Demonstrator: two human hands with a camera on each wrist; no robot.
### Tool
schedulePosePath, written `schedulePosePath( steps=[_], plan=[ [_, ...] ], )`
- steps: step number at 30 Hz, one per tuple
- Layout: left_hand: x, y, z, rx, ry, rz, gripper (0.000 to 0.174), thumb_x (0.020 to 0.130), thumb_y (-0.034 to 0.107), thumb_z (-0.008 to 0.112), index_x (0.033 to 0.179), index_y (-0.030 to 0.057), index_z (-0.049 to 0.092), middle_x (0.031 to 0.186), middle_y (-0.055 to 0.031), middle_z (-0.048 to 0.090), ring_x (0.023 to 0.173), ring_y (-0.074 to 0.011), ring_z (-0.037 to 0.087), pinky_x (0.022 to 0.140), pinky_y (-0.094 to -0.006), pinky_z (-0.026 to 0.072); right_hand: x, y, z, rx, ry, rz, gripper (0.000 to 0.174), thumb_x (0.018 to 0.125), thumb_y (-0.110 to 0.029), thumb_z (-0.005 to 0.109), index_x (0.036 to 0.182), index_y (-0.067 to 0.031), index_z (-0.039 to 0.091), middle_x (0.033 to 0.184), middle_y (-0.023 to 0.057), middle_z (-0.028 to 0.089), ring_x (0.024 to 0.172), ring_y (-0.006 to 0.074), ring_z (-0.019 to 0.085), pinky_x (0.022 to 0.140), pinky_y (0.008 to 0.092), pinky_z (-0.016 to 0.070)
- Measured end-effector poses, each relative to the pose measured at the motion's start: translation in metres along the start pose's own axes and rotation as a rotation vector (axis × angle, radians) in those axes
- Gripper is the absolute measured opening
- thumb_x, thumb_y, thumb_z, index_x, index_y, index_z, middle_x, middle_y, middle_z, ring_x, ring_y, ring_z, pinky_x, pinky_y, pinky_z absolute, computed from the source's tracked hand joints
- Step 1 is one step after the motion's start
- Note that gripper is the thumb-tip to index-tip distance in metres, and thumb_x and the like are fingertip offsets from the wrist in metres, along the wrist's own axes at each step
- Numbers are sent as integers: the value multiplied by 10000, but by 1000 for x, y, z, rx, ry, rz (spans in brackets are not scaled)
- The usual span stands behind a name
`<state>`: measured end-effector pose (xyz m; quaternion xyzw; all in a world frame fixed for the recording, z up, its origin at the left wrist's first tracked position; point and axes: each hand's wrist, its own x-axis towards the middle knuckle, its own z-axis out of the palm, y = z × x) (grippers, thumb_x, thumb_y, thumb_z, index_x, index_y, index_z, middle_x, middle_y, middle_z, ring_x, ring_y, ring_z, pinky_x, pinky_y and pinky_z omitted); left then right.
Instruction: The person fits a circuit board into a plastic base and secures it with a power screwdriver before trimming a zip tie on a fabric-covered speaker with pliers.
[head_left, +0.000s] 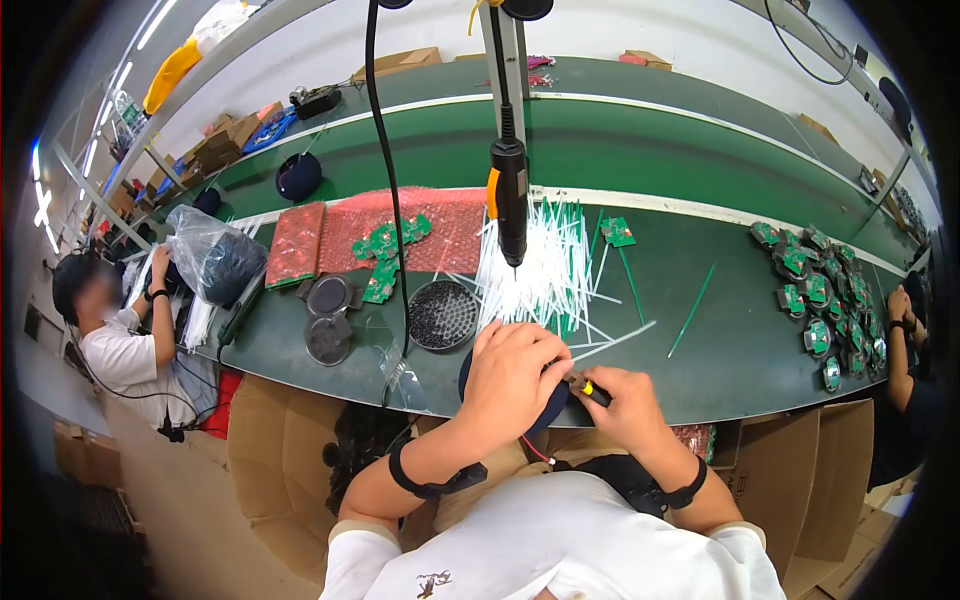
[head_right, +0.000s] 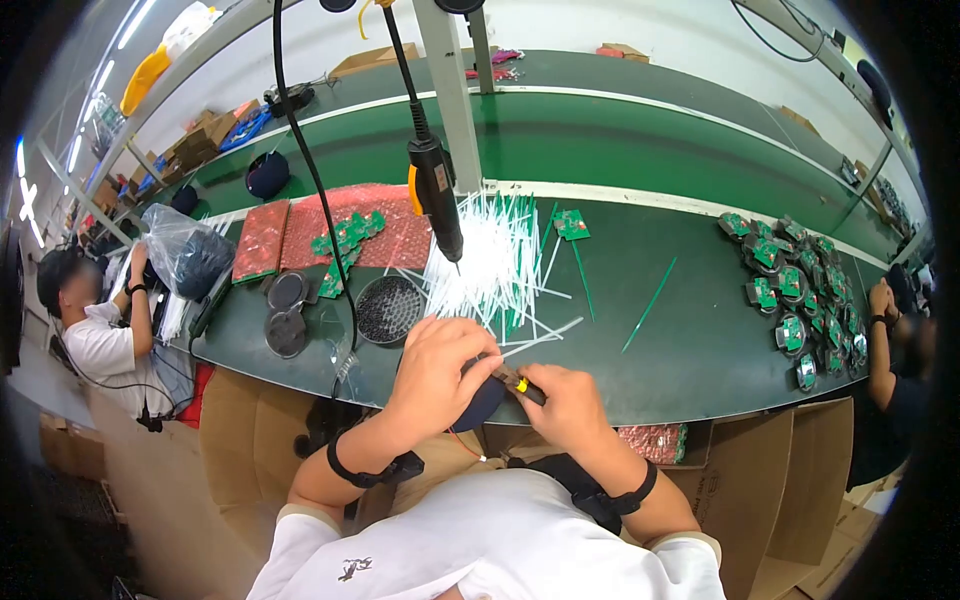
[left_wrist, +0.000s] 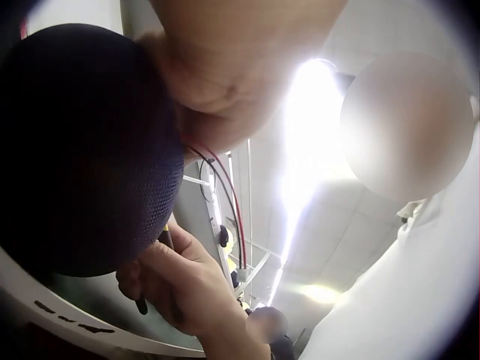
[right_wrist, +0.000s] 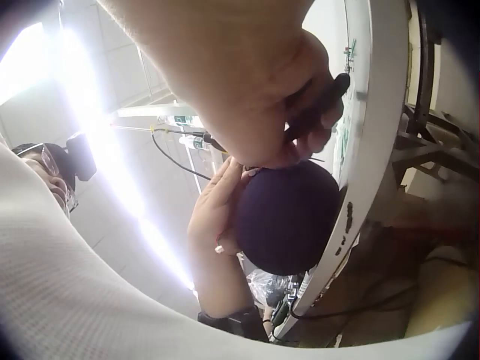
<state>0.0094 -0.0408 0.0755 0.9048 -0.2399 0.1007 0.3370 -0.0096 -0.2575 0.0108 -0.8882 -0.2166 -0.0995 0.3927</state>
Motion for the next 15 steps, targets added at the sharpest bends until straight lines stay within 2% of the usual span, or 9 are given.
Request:
schedulePosePath(
  steps=[3, 5, 6, 8, 10, 11, 13, 14, 15],
  plan=[
    [2, 0, -1, 1, 96, 38, 118, 918, 171, 771, 967, 72, 728, 1022, -102, 712, 1049, -307, 676, 1025, -491, 459, -1, -1, -1, -38, 68, -27, 227, 840, -204, 848, 990, -74, 735, 838, 123, 687, 758, 351, 688, 646, 447, 536],
    [3, -4, -9, -207, 295, -14, 90, 904, 99, 775, 940, 28, 735, 984, -121, 734, 974, -317, 698, 926, -438, 530, 1, -3, -14, -166, 65, 54, 255, 833, -234, 856, 1005, -85, 739, 832, 107, 676, 754, 338, 681, 642, 438, 534],
    [4, -7, -20, -76, 414, 9, 56, 916, 42, 754, 917, -9, 731, 886, -129, 733, 824, -251, 717, 767, -351, 560, 2, -3, -21, -289, 62, 135, 284, 825, -263, 865, 1019, -97, 742, 825, 92, 665, 751, 324, 675, 638, 430, 532],
    [-1, -28, -25, -158, 509, -204, 55, 915, 75, 731, 913, 20, 723, 845, -128, 721, 768, -296, 702, 723, -396, 540, 3, 16, -30, -450, 109, 136, 378, 800, -267, 879, 1119, -112, 747, 940, 74, 661, 899, 303, 648, 792, 453, 522],
    [-2, -47, -33, -155, 409, -411, 79, 923, 86, 729, 924, 8, 721, 775, -129, 720, 674, -278, 702, 662, -387, 536, 2, 35, -34, -514, 158, 105, 478, 780, -228, 890, 1200, -72, 723, 1040, 101, 662, 1001, 326, 638, 905, 469, 512],
    [0, -53, -35, -117, 329, -483, 127, 928, 135, 737, 944, 9, 738, 755, -132, 735, 687, -290, 723, 663, -405, 548, 1, 36, -35, -521, 153, 106, 478, 780, -228, 890, 1200, -72, 723, 1040, 101, 662, 1001, 326, 638, 905, 469, 512],
    [6, -72, -27, -69, 276, -481, 146, 923, 158, 739, 954, 15, 749, 772, -140, 747, 712, -299, 733, 680, -413, 557, 3, 32, -36, -580, 214, -3, 582, 766, -198, 898, 1282, -36, 682, 1150, 136, 646, 1082, 365, 623, 1028, 467, 497],
    [11, -83, -21, -11, 225, -473, 167, 918, 180, 742, 964, 20, 761, 790, -147, 759, 737, -309, 744, 698, -422, 565, 3, 25, -36, -485, 192, 14, 615, 773, -200, 894, 1321, -45, 662, 1258, 168, 629, 1146, 396, 612, 1117, 472, 473],
    [16, -93, -17, -19, 183, -490, 223, 913, 201, 739, 1046, 25, 776, 857, -161, 777, 763, -329, 749, 739, -438, 579, 4, 12, -39, -342, 131, -37, 633, 781, -202, 893, 1349, -58, 652, 1307, 175, 619, 1182, 401, 605, 1128, 476, 472]
  ],
)
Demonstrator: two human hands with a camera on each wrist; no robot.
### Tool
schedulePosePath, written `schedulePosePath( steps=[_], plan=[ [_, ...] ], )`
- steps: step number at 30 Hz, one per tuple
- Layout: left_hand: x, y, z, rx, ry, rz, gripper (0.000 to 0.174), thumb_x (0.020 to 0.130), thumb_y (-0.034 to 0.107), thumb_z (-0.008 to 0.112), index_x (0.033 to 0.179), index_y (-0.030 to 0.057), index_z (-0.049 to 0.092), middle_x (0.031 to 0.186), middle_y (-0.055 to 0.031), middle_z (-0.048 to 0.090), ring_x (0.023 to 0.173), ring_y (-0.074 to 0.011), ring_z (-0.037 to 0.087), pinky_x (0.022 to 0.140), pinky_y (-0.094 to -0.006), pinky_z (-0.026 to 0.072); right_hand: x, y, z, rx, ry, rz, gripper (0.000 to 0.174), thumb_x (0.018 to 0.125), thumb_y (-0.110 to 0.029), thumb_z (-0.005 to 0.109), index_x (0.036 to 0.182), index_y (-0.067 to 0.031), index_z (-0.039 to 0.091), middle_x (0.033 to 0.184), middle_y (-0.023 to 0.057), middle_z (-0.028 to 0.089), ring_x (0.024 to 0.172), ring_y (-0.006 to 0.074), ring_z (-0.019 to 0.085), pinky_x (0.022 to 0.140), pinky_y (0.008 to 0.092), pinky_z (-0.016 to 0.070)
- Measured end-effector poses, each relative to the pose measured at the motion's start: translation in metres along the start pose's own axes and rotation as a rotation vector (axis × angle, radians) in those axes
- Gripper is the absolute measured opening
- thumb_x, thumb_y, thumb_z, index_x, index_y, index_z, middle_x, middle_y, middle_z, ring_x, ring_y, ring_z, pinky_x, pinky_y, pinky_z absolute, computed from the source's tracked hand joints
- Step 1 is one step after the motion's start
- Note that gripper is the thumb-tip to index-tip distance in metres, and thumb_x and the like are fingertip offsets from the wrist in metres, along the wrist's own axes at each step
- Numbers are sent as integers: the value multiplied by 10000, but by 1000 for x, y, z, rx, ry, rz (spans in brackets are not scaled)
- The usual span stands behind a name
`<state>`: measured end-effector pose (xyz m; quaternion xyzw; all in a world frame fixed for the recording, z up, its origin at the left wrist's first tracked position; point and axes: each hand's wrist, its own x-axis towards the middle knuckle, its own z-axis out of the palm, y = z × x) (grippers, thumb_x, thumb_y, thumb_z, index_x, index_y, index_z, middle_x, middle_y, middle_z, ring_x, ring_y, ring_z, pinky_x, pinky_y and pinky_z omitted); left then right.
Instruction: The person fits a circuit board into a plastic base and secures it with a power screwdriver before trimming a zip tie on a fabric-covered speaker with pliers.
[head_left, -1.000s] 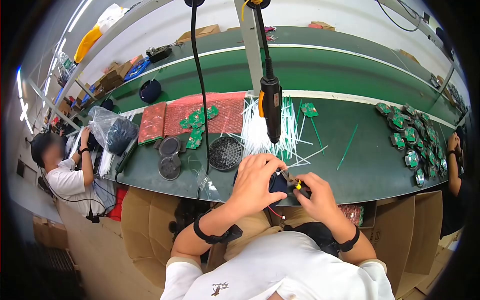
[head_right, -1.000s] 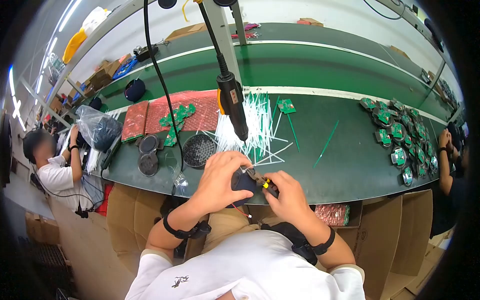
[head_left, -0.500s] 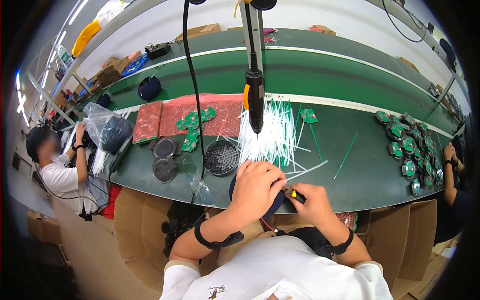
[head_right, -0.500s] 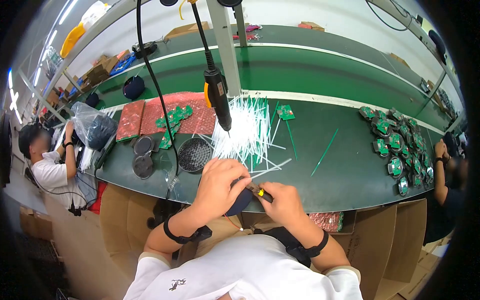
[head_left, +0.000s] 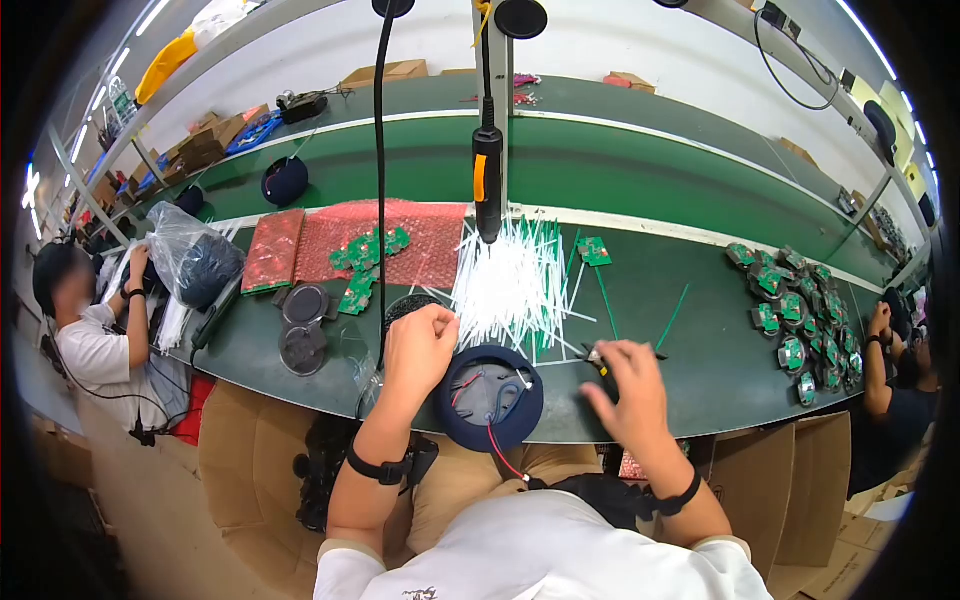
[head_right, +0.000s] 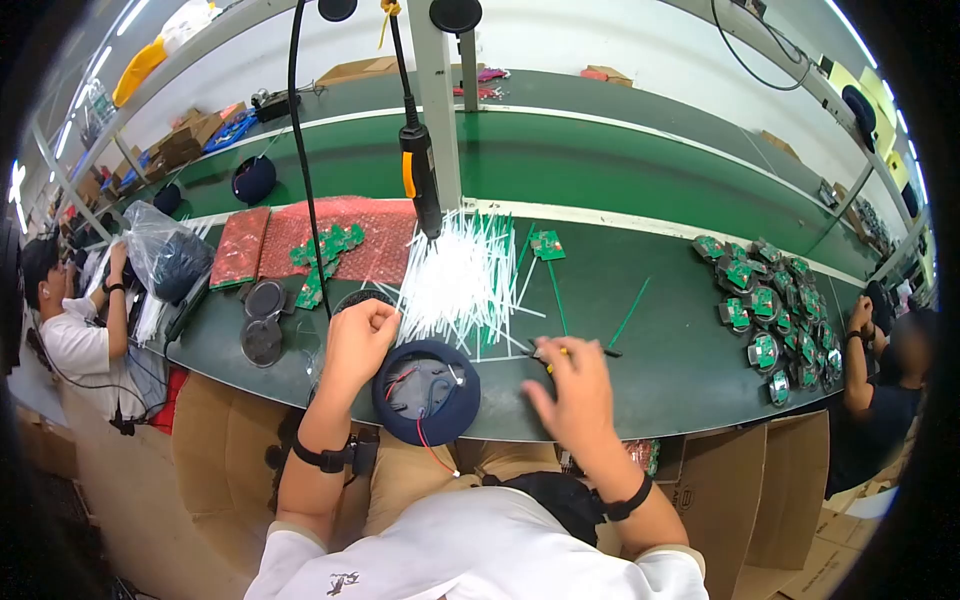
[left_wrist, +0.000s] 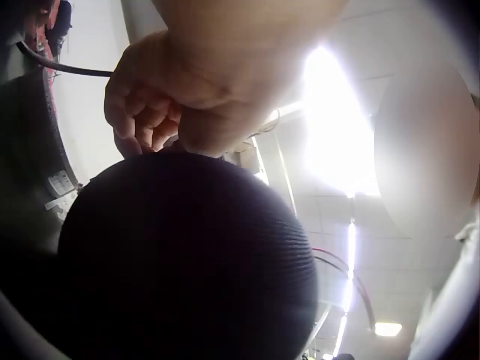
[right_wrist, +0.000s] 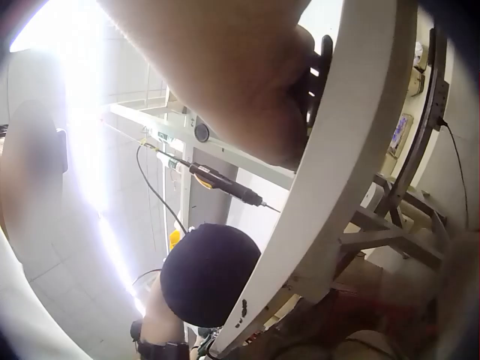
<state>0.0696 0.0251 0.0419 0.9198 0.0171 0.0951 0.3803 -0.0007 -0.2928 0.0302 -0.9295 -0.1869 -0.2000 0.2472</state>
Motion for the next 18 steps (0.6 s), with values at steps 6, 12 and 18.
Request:
schedulePosePath(
  steps=[6, 12, 18],
  plan=[
    [13, -12, 19, -224, 9, 110, 363, 919, 146, 748, 1249, -3, 722, 967, -149, 795, 771, -250, 760, 732, -375, 586, 3, -57, -2, 330, -305, -223, 723, 811, -250, 893, 1469, -209, 596, 1608, 291, 411, 1416, 459, 510, 1121, 480, 486],
    [-25, -28, 21, -656, 21, -25, 235, 1026, 65, 667, 1240, -22, 705, 970, -82, 751, 769, -96, 677, 690, -247, 550, 16, -63, 8, 299, -349, -235, 648, 741, -246, 940, 1311, -189, 637, 1653, 274, 357, 1398, 473, 525, 1092, 464, 513],
    [-77, -36, 32, -641, 175, -53, 159, 1035, 48, 646, 1161, -29, 705, 945, -70, 742, 759, -80, 647, 678, -235, 528, 11, -40, -21, 409, -295, -49, 614, 681, -189, 981, 1185, -121, 636, 1633, 282, 400, 1404, 450, 547, 1015, 459, 584]
  ],
)
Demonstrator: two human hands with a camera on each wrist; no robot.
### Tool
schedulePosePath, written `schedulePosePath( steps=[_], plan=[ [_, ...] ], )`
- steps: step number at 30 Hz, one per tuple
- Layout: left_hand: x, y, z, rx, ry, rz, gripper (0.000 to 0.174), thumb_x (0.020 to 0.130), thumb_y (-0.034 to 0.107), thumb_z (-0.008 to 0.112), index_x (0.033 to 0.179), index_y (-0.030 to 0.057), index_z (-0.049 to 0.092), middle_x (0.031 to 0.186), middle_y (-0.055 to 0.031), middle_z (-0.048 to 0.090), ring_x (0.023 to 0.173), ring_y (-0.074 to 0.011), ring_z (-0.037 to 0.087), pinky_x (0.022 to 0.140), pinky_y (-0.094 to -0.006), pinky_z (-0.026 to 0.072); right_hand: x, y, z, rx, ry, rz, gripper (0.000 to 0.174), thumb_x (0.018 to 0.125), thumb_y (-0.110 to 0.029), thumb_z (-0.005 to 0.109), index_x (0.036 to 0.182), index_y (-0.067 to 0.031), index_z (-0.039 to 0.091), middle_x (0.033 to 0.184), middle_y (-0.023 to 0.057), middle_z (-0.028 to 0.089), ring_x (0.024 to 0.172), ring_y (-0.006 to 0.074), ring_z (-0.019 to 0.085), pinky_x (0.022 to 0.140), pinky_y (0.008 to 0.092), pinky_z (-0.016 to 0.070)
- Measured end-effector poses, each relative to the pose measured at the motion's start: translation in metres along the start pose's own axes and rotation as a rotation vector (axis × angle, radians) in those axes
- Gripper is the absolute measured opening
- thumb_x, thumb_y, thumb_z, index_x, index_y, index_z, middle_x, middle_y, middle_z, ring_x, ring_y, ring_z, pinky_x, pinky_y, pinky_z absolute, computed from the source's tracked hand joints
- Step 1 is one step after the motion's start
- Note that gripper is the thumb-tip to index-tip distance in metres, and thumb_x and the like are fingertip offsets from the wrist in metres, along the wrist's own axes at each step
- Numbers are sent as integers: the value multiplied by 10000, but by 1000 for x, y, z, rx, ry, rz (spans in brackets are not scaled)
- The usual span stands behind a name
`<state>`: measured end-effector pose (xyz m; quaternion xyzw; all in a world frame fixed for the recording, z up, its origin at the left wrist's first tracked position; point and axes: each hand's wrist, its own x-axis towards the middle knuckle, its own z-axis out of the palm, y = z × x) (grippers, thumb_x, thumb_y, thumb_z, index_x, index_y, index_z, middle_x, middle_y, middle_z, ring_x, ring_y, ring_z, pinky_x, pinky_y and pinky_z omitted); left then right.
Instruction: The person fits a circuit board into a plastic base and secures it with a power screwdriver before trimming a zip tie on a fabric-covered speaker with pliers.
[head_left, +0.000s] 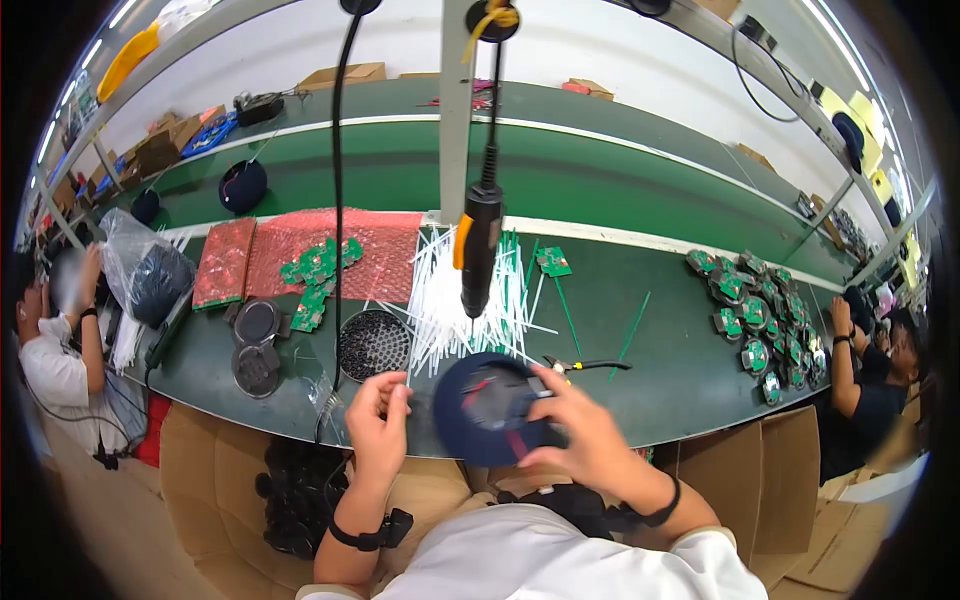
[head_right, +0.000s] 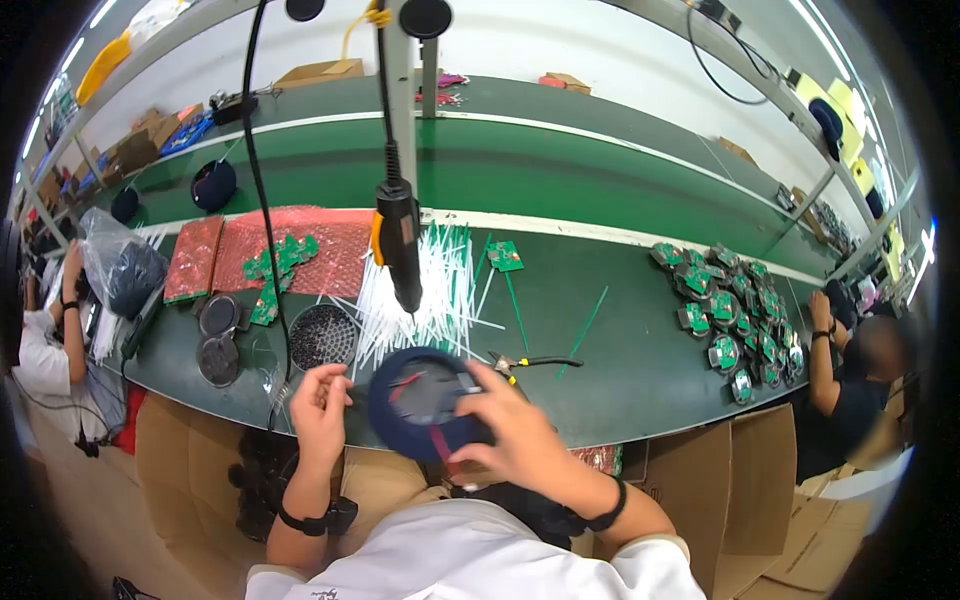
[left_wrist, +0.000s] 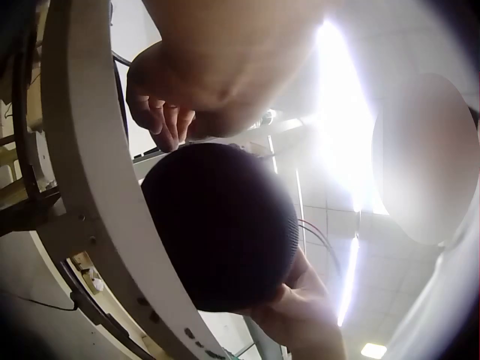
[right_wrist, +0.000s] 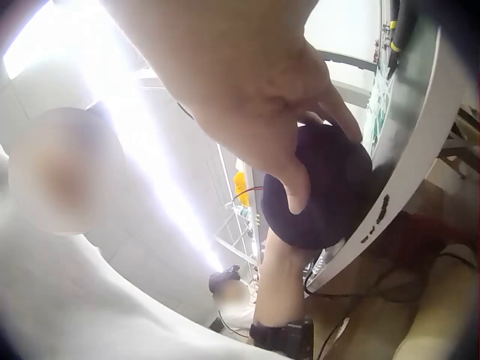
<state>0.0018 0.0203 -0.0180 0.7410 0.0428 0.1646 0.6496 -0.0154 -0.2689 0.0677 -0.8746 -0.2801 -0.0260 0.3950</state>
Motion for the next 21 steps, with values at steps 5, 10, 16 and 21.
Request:
schedulePosePath(
  steps=[5, 10, 16, 21],
  plan=[
    [-9, 8, 9, 395, -37, 271, 166, 942, 34, 713, 1106, 44, 730, 867, -98, 690, 735, -240, 682, 669, -347, 542, -9, 52, -65, 126, 425, 231, 646, 676, -156, 1001, 1169, -54, 597, 1551, 235, 537, 1359, 306, 614, 960, 437, 623],
    [-9, 7, 16, 620, -79, 443, 163, 887, 110, 768, 1040, 81, 721, 884, -92, 645, 819, -317, 671, 706, -437, 544, 94, 170, -131, -259, 594, 350, 705, 715, -246, 982, 1250, -29, 577, 1146, 214, 741, 1128, 339, 730, 946, 435, 571],
    [-11, 5, 15, 589, 6, 466, 87, 882, 83, 760, 963, 83, 727, 847, -96, 645, 777, -327, 670, 689, -442, 538, 199, 290, -159, -553, 700, 470, 714, 759, -336, 938, 1307, -59, 573, 1179, 260, 734, 1105, 449, 706, 963, 495, 546],
    [-12, -1, 15, 560, 25, 473, 73, 889, 97, 757, 952, 90, 721, 847, -96, 636, 796, -332, 677, 702, -441, 552, 219, 325, -168, -630, 569, 500, 675, 777, -283, 887, 1334, -68, 574, 1228, 253, 714, 1160, 430, 689, 1014, 483, 532]
  ],
)
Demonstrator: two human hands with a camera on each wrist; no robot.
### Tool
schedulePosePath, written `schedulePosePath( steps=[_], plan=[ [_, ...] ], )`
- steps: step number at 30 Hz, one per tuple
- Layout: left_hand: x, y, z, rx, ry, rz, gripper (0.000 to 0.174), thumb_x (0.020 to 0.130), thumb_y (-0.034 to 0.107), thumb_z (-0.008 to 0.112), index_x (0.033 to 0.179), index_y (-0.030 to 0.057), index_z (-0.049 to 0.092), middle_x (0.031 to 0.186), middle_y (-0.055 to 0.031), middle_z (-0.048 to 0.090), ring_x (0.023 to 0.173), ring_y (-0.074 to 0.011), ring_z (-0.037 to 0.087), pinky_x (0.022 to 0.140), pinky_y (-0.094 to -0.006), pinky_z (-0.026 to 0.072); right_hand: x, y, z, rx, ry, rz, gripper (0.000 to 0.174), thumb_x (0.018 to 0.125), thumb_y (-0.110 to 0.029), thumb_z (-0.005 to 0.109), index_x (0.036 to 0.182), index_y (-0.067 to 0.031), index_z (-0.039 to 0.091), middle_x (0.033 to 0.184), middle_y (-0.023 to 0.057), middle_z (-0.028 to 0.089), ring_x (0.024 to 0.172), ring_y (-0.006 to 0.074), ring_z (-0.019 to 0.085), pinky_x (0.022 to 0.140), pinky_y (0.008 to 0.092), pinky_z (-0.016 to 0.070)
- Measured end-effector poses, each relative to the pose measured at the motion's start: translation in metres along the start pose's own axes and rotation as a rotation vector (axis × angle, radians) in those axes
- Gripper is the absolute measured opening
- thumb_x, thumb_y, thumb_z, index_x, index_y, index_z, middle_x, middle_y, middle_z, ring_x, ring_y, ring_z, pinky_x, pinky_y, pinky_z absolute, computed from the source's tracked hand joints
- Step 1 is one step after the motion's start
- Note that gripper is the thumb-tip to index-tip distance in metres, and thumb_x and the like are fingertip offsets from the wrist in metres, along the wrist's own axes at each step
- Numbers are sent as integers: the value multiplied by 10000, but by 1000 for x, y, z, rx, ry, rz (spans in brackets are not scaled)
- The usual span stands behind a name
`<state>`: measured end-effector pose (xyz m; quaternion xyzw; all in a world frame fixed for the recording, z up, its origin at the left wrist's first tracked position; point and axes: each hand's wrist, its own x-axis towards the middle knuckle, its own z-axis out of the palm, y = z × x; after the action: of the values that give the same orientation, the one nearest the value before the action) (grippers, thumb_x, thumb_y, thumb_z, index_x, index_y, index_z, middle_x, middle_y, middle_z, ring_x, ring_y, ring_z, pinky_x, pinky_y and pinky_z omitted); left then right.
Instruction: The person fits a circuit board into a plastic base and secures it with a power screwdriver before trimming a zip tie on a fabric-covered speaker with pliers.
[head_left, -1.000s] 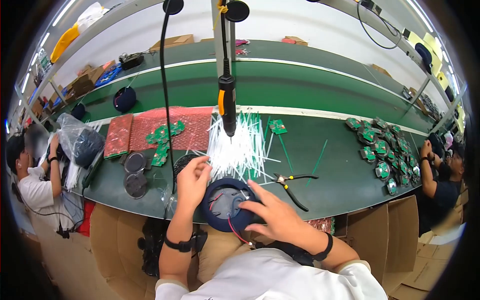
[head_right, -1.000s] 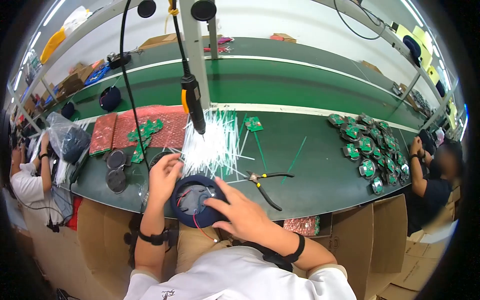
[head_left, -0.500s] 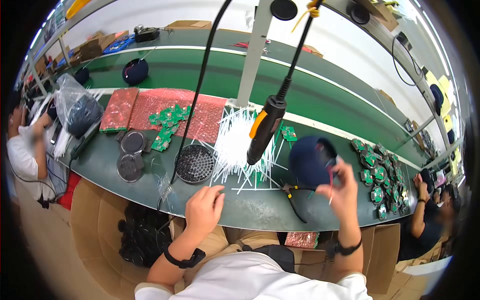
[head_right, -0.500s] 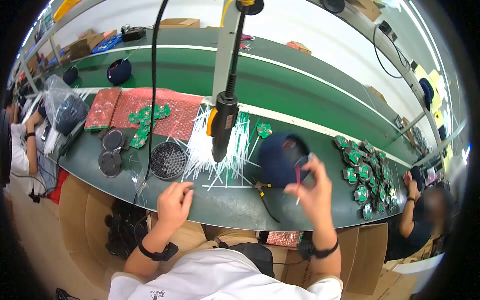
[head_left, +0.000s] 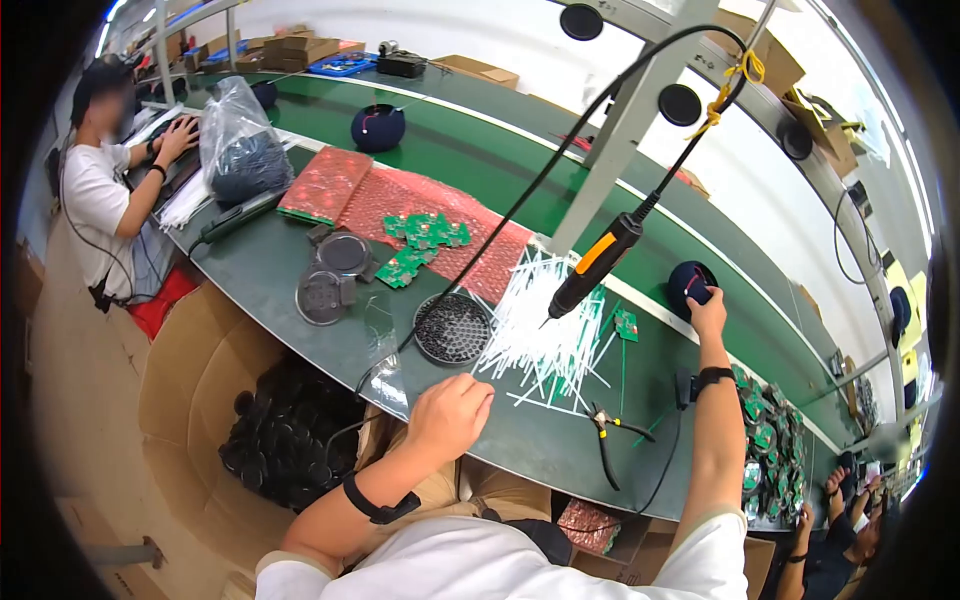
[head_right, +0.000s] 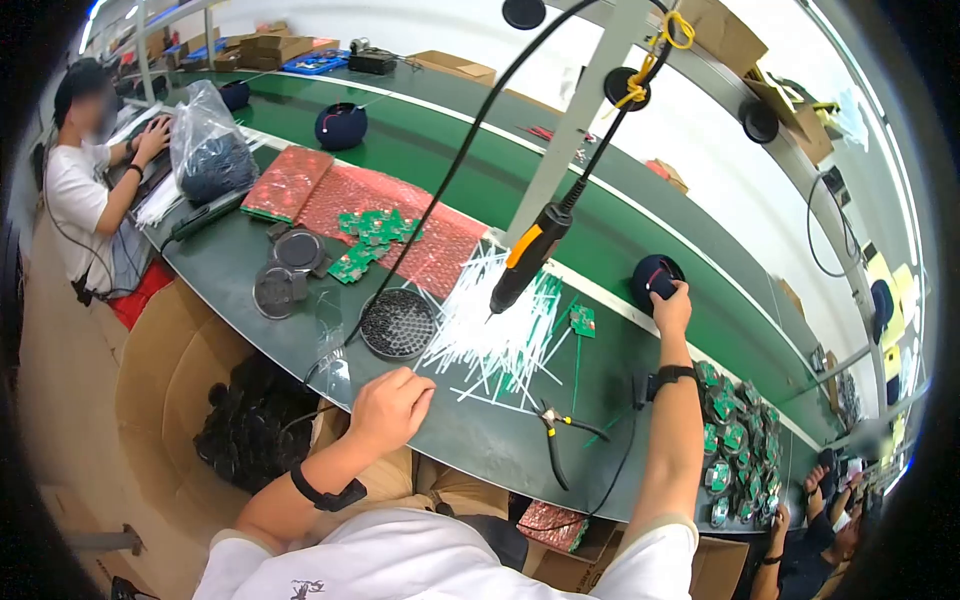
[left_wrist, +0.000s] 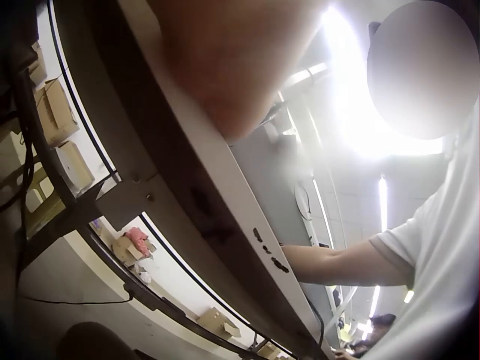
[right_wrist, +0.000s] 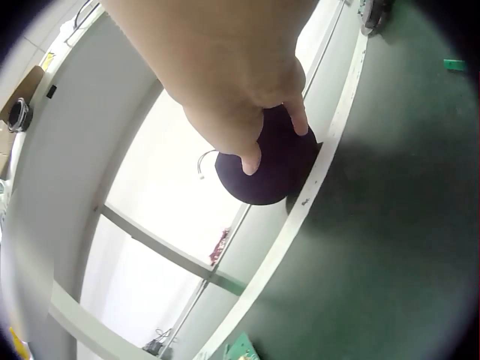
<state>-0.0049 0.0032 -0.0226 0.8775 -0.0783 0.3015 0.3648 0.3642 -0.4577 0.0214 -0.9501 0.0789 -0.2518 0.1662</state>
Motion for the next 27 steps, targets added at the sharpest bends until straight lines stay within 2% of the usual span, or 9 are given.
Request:
schedulePosePath(
  steps=[1, 3, 6, 8, 9, 11, 12, 13, 27],
  plan=[
    [0, -1, 0, -2, -3, 9, 72, 893, 102, 756, 954, 88, 719, 852, -94, 635, 802, -329, 680, 705, -438, 556, -9, -19, -9, -144, 76, 20, 597, 787, -216, 850, 1305, -66, 595, 1254, 251, 685, 1211, 413, 654, 1045, 482, 516],
    [1, 0, 1, 10, -3, 6, 73, 896, 109, 754, 956, 87, 718, 862, -92, 637, 808, -326, 683, 709, -437, 558, -30, -52, -42, 58, 250, -429, 515, 836, -96, 823, 1299, -21, 610, 1271, 248, 652, 1210, 430, 633, 1058, 484, 503],
    [0, -2, 0, 61, -18, -18, 76, 902, 124, 751, 956, 83, 716, 884, -83, 636, 828, -313, 688, 716, -432, 559, -154, -163, -144, 975, -161, -484, 376, 994, 39, 655, 1361, -4, 588, 1255, 130, 680, 1170, 204, 660, 1061, 349, 522],
    [-1, -1, 0, 37, -10, 34, 75, 900, 121, 751, 953, 83, 714, 883, -78, 623, 832, -303, 681, 715, -423, 554, -257, -202, -209, 1139, -50, -697, 280, 981, 17, 684, 1246, -16, 598, 1135, 78, 628, 1004, 191, 644, 882, 318, 559],
    [-3, 0, 0, 53, -21, 15, 75, 900, 121, 751, 953, 83, 714, 883, -78, 623, 832, -303, 681, 715, -423, 554, -283, -196, -239, 1403, -313, -731, 255, 942, -13, 707, 1174, -68, 616, 1062, 87, 620, 904, 207, 643, 744, 311, 556],
    [-2, -1, 1, 51, -19, 44, 77, 895, 117, 751, 952, 82, 712, 887, -72, 613, 824, -294, 672, 709, -417, 546, -272, -201, -305, 1388, -879, -1624, 144, 841, -121, 762, 883, 15, 741, 849, 74, 757, 734, 349, 752, 578, 336, 649],
    [-1, -1, 1, 62, -28, 40, 77, 895, 117, 751, 952, 82, 712, 887, -72, 613, 824, -294, 672, 709, -417, 546, -314, -248, -279, 1767, 129, -1639, 169, 773, 65, 775, 931, 9, 752, 882, 47, 763, 754, 164, 753, 632, 282, 668],
    [-1, -1, 1, 57, -23, 47, 79, 893, 116, 752, 953, 83, 711, 888, -70, 610, 819, -292, 668, 706, -416, 544, -317, -249, -285, 1692, 241, -1767, 199, 764, 91, 777, 936, -6, 749, 896, 26, 766, 746, 94, 740, 658, 247, 670],
    [-6, -2, 3, 65, -4, 72, 94, 875, 102, 750, 957, 92, 708, 899, -54, 609, 823, -271, 658, 700, -404, 541, -325, -268, -281, 1877, -31, -1587, 106, 923, -74, 633, 833, -59, 686, 776, 52, 731, 682, 152, 727, 609, 307, 657]
  ],
)
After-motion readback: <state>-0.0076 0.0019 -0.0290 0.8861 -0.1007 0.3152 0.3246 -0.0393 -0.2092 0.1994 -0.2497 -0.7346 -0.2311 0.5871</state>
